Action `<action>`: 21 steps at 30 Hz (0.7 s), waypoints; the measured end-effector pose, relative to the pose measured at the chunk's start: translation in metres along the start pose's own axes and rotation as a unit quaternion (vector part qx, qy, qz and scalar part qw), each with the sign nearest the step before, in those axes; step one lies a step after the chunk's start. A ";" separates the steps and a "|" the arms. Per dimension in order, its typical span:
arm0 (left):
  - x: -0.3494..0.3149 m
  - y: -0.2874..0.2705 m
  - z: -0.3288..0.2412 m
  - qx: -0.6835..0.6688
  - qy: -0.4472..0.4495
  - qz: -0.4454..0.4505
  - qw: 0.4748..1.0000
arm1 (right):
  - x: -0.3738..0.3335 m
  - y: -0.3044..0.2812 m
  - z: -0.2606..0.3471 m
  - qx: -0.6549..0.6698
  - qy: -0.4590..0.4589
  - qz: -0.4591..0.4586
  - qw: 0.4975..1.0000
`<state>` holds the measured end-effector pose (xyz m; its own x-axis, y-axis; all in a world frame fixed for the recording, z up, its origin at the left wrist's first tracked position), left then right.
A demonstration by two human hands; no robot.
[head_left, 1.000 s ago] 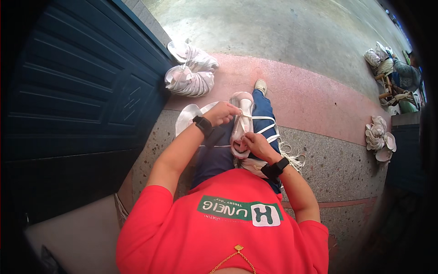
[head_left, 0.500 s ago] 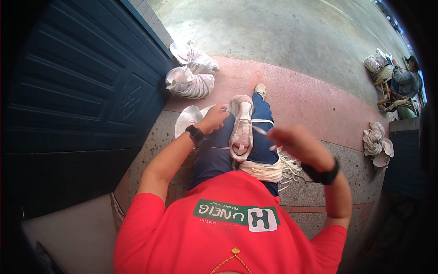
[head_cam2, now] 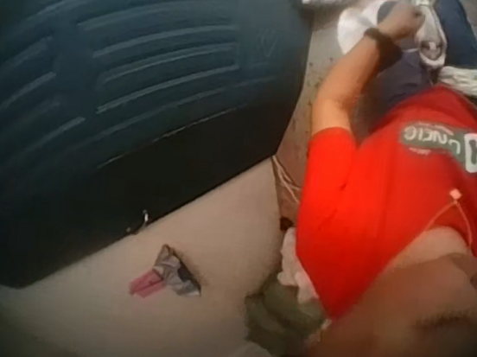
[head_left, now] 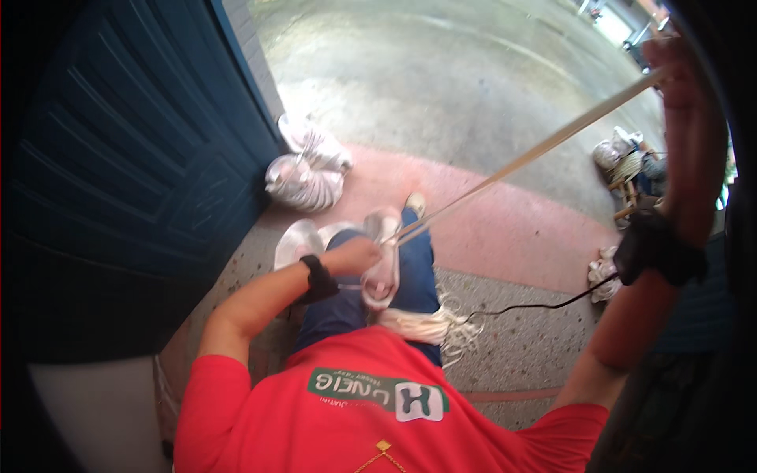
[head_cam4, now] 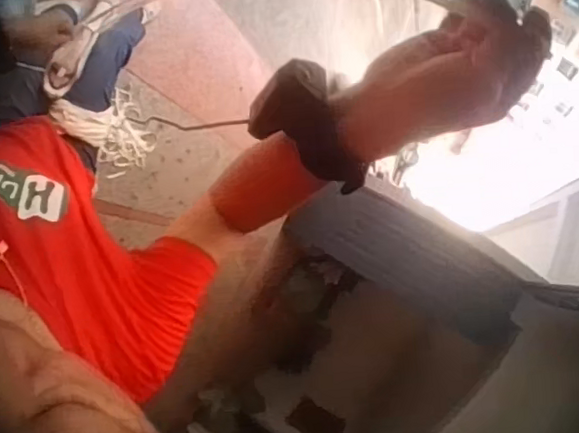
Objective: Manually tensioning and securing elastic bands onto a shoe component.
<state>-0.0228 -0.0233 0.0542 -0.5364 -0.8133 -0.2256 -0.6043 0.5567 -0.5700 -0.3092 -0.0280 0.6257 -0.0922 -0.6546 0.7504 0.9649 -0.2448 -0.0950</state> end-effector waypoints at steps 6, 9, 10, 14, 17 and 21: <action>0.033 -0.034 -0.167 -0.036 0.283 -0.070 0.956 | 0.024 0.006 -0.022 0.096 0.082 0.002 0.992; 0.017 -0.087 -0.222 -0.167 0.206 0.028 0.964 | 0.023 0.011 -0.040 0.149 0.117 0.006 0.982; 0.012 -0.100 -0.221 -0.203 0.167 0.060 0.963 | 0.018 0.006 -0.050 0.147 0.127 0.007 0.981; -0.030 -0.222 -0.135 -0.409 0.035 -0.128 0.903 | -0.046 -0.103 -0.183 0.181 0.218 -0.020 0.959; -0.089 -0.346 -0.027 -0.512 0.024 -0.275 0.813 | -0.159 -0.319 -0.258 0.184 0.300 -0.143 0.925; -0.231 -0.461 0.142 -0.526 -0.043 -0.503 0.684 | -0.336 -0.445 -0.314 0.022 0.413 -0.306 0.858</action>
<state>0.4634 -0.1166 0.2565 0.4722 -0.8563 -0.2091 -0.7560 -0.5154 0.4034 -0.7847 0.0761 0.2105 -0.7106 -0.7001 -0.0692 0.6797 -0.7086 0.1893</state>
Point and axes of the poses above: each hand's wrist, its own x-axis towards the middle knuckle, its own y-axis out of the palm, z = x × y, the point moved 8 cm from there along x, towards the middle knuckle, and after that the axes turned 7 degrees about -z, right-handed, at the moved point
